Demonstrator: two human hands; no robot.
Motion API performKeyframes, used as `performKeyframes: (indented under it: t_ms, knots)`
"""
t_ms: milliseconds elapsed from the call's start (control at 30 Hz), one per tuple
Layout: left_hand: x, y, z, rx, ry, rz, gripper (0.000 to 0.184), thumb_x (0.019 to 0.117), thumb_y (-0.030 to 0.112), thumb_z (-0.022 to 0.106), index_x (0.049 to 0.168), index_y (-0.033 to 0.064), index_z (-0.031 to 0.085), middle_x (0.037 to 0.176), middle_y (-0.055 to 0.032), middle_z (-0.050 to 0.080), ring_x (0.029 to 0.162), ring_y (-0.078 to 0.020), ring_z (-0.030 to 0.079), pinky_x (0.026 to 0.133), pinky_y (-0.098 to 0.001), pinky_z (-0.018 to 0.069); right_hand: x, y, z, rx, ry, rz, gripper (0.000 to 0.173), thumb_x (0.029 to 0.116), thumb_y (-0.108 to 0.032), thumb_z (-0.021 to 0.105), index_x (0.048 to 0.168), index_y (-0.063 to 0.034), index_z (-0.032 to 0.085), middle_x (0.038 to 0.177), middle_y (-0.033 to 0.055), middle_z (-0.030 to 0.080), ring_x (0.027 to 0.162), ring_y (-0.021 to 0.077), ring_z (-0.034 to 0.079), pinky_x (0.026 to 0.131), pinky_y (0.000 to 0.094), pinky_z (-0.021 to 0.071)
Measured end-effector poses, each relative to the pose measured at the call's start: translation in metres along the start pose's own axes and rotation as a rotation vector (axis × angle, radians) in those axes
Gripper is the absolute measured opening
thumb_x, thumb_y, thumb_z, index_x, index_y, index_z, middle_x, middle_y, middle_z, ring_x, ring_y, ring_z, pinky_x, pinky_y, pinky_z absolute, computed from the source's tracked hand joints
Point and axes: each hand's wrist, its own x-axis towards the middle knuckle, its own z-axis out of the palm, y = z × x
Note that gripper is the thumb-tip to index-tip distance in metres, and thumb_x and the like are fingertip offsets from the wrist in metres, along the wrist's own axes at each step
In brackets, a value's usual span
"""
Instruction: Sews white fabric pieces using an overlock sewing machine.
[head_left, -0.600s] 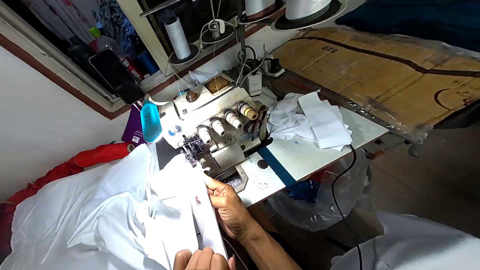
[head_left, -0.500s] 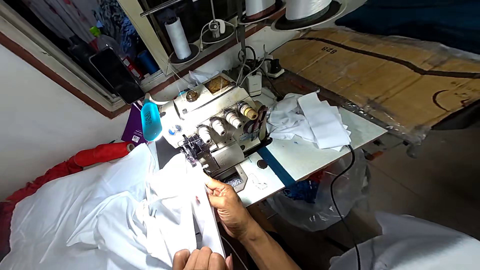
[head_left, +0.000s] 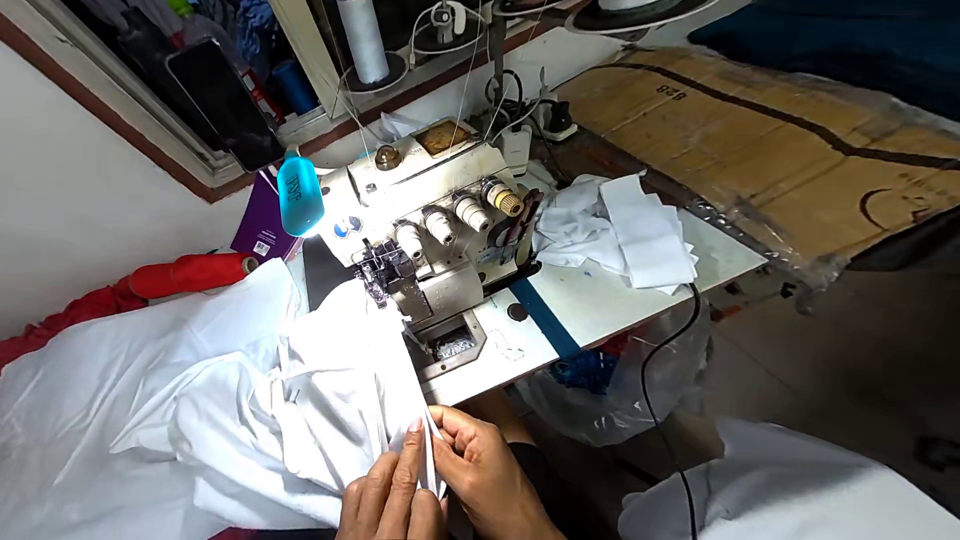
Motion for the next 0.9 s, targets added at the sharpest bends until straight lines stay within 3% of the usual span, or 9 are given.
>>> performKeyframes:
  t_ms: [100, 233, 367, 467, 500, 567, 633, 733, 900]
  knots:
    - [-0.001, -0.004, 0.000, 0.013, 0.025, 0.030, 0.029, 0.1000, 0.020, 0.056, 0.075, 0.0079, 0.066, 0.125, -0.0151, 0.072, 0.099, -0.0245, 0.069, 0.084, -0.0353, 0.0481, -0.004, -0.005, -0.004, 0.032, -0.069, -0.021, 0.023, 0.0992, -0.009, 0.056, 0.115, -0.0031, 0.071, 0.082, -0.0010, 0.071, 0.069, 0.0035, 0.066, 0.064, 0.0229, 0.0564]
    - [-0.002, -0.004, -0.001, 0.005, 0.016, 0.075, 0.029, 0.0992, 0.019, 0.055, 0.074, 0.0085, 0.066, 0.121, -0.0150, 0.074, 0.096, -0.0228, 0.069, 0.086, -0.0359, 0.0460, -0.007, -0.010, -0.008, 0.159, -0.139, -0.020, 0.034, 0.0951, -0.005, 0.045, 0.118, 0.0000, 0.070, 0.095, -0.0004, 0.074, 0.084, 0.0029, 0.069, 0.077, 0.0244, 0.0581]
    - [-0.001, -0.011, -0.001, -0.145, 0.001, 0.124, 0.029, 0.0986, 0.020, 0.052, 0.077, 0.0095, 0.068, 0.108, -0.0111, 0.078, 0.091, -0.0199, 0.070, 0.086, -0.0381, 0.0456, 0.005, -0.013, 0.000, 0.202, -0.008, 0.076, 0.018, 0.0999, -0.018, 0.060, 0.094, -0.0068, 0.074, 0.073, -0.0036, 0.068, 0.065, 0.0026, 0.063, 0.062, 0.0221, 0.0540]
    - [0.022, -0.035, -0.004, -0.288, 0.147, -0.003, 0.027, 0.0981, 0.023, 0.058, 0.087, 0.0070, 0.076, 0.095, -0.0060, 0.079, 0.077, -0.0155, 0.072, 0.072, -0.0385, 0.0538, 0.006, -0.008, 0.001, 0.122, 0.116, 0.040, 0.016, 0.0976, -0.015, 0.065, 0.088, -0.0078, 0.075, 0.072, -0.0037, 0.068, 0.067, 0.0022, 0.064, 0.064, 0.0226, 0.0537]
    - [0.033, -0.045, -0.001, -0.222, 0.221, -0.045, 0.028, 0.0985, 0.026, 0.057, 0.096, 0.0070, 0.078, 0.099, -0.0066, 0.078, 0.081, -0.0169, 0.072, 0.072, -0.0391, 0.0549, 0.003, -0.009, 0.001, 0.122, 0.137, 0.025, 0.016, 0.0976, -0.013, 0.065, 0.088, -0.0070, 0.075, 0.072, -0.0036, 0.068, 0.068, 0.0018, 0.064, 0.065, 0.0224, 0.0540]
    - [0.053, -0.063, 0.016, -0.075, 0.285, -0.105, 0.040, 0.0997, 0.034, 0.049, 0.115, 0.0101, 0.078, 0.121, -0.0062, 0.074, 0.097, -0.0222, 0.066, 0.084, -0.0406, 0.0497, -0.001, -0.010, 0.000, 0.157, 0.154, 0.015, 0.014, 0.0973, -0.009, 0.064, 0.089, -0.0053, 0.074, 0.072, -0.0036, 0.067, 0.067, 0.0011, 0.063, 0.065, 0.0213, 0.0533]
    - [0.061, -0.070, 0.028, -0.013, 0.262, -0.130, 0.047, 0.1016, 0.038, 0.043, 0.123, 0.0122, 0.076, 0.132, -0.0064, 0.070, 0.108, -0.0281, 0.063, 0.090, -0.0450, 0.0475, -0.003, -0.013, 0.000, 0.189, 0.144, 0.020, 0.014, 0.0979, -0.006, 0.062, 0.090, -0.0038, 0.074, 0.073, -0.0035, 0.068, 0.068, 0.0009, 0.064, 0.066, 0.0210, 0.0545]
    - [0.067, -0.071, 0.029, 0.031, 0.251, -0.138, 0.047, 0.1016, 0.037, 0.041, 0.119, 0.0146, 0.078, 0.131, -0.0062, 0.071, 0.110, -0.0308, 0.063, 0.092, -0.0468, 0.0458, 0.001, -0.015, 0.002, 0.223, 0.138, 0.041, 0.015, 0.0981, -0.005, 0.062, 0.089, -0.0040, 0.074, 0.072, -0.0034, 0.068, 0.067, 0.0010, 0.063, 0.066, 0.0209, 0.0540]
    - [0.094, -0.093, 0.031, 0.029, 0.185, -0.201, 0.043, 0.0964, 0.031, 0.045, 0.116, 0.0149, 0.079, 0.131, -0.0078, 0.071, 0.119, -0.0393, 0.063, 0.096, -0.0539, 0.0504, 0.040, -0.013, 0.009, 0.220, 0.133, 0.040, 0.017, 0.0978, -0.011, 0.062, 0.088, -0.0065, 0.074, 0.070, -0.0040, 0.066, 0.066, 0.0017, 0.062, 0.063, 0.0209, 0.0524]
